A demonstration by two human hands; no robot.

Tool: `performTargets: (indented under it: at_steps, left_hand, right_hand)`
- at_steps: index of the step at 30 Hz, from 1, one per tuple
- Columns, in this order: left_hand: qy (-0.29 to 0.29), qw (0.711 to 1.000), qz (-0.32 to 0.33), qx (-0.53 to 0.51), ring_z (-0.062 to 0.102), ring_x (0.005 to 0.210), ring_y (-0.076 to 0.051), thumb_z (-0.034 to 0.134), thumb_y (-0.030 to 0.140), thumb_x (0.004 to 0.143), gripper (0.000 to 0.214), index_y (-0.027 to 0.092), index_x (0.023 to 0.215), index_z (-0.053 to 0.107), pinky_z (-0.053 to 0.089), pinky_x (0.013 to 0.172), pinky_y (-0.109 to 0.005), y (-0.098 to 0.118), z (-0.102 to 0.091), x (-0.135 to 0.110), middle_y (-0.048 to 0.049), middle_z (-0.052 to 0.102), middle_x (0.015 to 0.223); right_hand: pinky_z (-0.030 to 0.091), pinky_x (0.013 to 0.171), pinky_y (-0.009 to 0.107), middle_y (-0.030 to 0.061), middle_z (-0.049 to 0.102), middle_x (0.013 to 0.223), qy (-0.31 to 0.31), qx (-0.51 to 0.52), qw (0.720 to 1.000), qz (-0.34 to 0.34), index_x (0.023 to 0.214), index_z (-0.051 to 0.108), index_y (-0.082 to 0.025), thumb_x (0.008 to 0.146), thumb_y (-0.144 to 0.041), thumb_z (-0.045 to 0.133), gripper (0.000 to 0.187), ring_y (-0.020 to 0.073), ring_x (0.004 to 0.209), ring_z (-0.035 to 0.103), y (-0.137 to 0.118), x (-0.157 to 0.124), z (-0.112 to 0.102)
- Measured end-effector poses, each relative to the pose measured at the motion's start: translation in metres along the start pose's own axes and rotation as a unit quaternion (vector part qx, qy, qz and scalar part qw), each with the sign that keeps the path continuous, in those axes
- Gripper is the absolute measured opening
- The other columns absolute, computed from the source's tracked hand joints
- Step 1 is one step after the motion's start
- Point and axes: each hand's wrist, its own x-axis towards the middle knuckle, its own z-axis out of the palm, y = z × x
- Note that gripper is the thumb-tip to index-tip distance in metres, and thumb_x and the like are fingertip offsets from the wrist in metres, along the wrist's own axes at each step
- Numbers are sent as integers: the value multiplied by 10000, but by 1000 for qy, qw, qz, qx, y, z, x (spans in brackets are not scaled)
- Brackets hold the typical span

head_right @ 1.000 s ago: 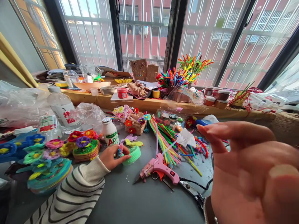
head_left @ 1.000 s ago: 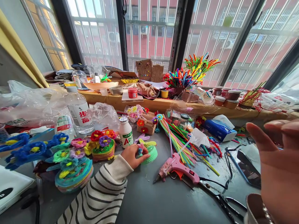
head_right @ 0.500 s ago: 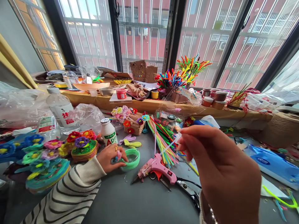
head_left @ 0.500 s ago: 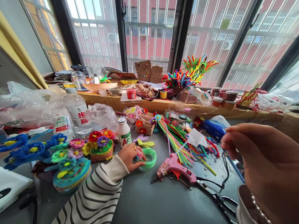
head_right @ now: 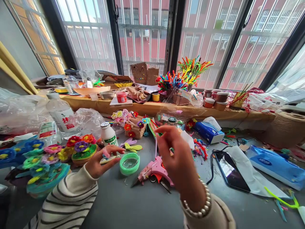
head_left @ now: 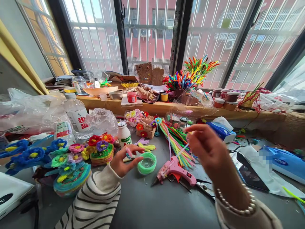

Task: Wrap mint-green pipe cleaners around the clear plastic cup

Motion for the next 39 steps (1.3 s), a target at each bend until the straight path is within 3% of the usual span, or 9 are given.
performTargets:
  at_steps: [3,5,8,14,20,26,32,39]
  left_hand:
    - [32,997,64,-28,568,649,-149,625,240,696,274,163,955,580,471,570,-268,13,7,-2,-64,651,755]
    - [35,993,94,-58,555,614,-143,643,268,681,210,172,860,590,464,546,-256,21,13,-5,-35,626,667]
    - [28,991,83,-98,542,570,-139,598,336,715,180,158,738,578,459,518,-262,29,22,-9,-25,587,608]
    - [27,989,50,-139,531,515,-127,569,368,737,234,152,651,545,451,482,-256,31,24,-9,-22,576,541]
    - [10,991,39,-130,501,430,-102,581,392,722,291,156,555,550,416,416,-225,34,17,-8,-1,543,456]
    - [-22,991,46,-122,536,445,-115,560,365,746,258,166,586,590,434,441,-234,43,10,-5,-24,595,481]
    - [-6,983,37,-178,544,458,-114,593,282,734,190,160,588,589,419,449,-234,41,15,-8,-25,625,491]
    - [-5,985,9,-173,547,464,-120,611,282,714,198,154,568,571,426,470,-249,58,8,-8,-25,622,487]
  right_hand:
    - [302,458,195,-83,382,538,-143,-3,990,19,942,460,-194,838,-213,425,111,70,460,379,9,-6,35]
    - [292,485,202,-83,408,540,-210,-2,977,34,965,456,-184,819,-208,466,149,76,481,389,12,-12,54]
    - [289,500,197,-80,432,564,-257,13,965,55,986,462,-181,798,-220,511,198,75,495,385,13,-18,67]
    - [266,487,207,-73,403,552,-261,51,959,102,934,487,-190,766,-354,562,246,85,503,373,19,-18,70]
    - [269,471,201,-69,420,564,-299,161,930,143,914,490,-182,742,-412,576,300,74,511,376,26,-18,73]
    - [244,424,175,-98,417,523,-335,338,843,249,902,443,-175,721,-411,600,336,40,443,344,26,-19,78]
    - [203,436,183,-90,452,539,-332,419,794,289,882,438,-173,749,-352,597,275,25,437,329,27,-21,79]
    - [147,436,195,-64,467,590,-352,522,705,325,864,421,-175,748,-317,614,266,15,440,305,21,-25,79]
